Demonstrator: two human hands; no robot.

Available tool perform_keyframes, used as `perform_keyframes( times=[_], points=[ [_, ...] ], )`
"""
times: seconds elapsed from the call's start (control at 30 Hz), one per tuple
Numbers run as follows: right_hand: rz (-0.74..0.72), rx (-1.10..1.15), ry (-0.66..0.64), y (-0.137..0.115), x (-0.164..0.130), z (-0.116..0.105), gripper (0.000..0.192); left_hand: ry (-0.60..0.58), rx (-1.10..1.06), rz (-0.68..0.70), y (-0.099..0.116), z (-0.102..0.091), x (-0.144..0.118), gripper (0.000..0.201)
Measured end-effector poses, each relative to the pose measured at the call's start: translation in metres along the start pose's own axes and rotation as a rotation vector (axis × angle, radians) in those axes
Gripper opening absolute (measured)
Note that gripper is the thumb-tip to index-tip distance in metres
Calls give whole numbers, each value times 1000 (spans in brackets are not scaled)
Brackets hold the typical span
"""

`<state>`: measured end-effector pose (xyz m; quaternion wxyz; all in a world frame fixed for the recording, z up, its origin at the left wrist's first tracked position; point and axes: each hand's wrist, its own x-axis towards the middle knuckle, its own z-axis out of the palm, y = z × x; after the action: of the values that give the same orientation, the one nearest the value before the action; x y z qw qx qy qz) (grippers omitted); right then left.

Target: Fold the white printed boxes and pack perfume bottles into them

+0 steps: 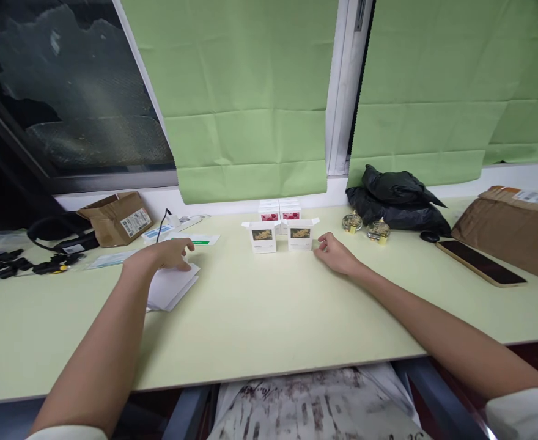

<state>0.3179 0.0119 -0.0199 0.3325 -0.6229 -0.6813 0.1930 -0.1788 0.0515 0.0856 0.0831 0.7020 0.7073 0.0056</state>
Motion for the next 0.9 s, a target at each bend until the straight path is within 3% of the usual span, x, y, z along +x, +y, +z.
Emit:
perform_keyframes(
  times=[0.13,0.23,0.33,0.4,0.47,0.6,0.7,0.9],
  points=[
    [0,-3,-4,-1,0,0,37,-71,-20,60,15,-12,-10,75],
    [5,-4,-7,-4,-2,-2,34,-104,-154,247,35,-27,-31,63],
    [1,-9,-28,-8,-4,-6,24,-223,-344,478,65,-33,-55,52],
    [-25,-14,-64,-11,-8,-10,21,-325,-462,578,89,-26,-65,47],
    [-88,5,-147,-16,-14,-12,30,-436,-553,644,114,-10,-69,45],
    [-267,181,-466,-31,-29,-15,46,-476,-636,755,159,32,-63,41],
    [-268,313,-628,-42,-39,-13,43,-352,-719,784,181,62,-56,39],
    [-191,755,-716,-47,-43,5,41,19,-984,719,200,99,-53,40]
  ],
)
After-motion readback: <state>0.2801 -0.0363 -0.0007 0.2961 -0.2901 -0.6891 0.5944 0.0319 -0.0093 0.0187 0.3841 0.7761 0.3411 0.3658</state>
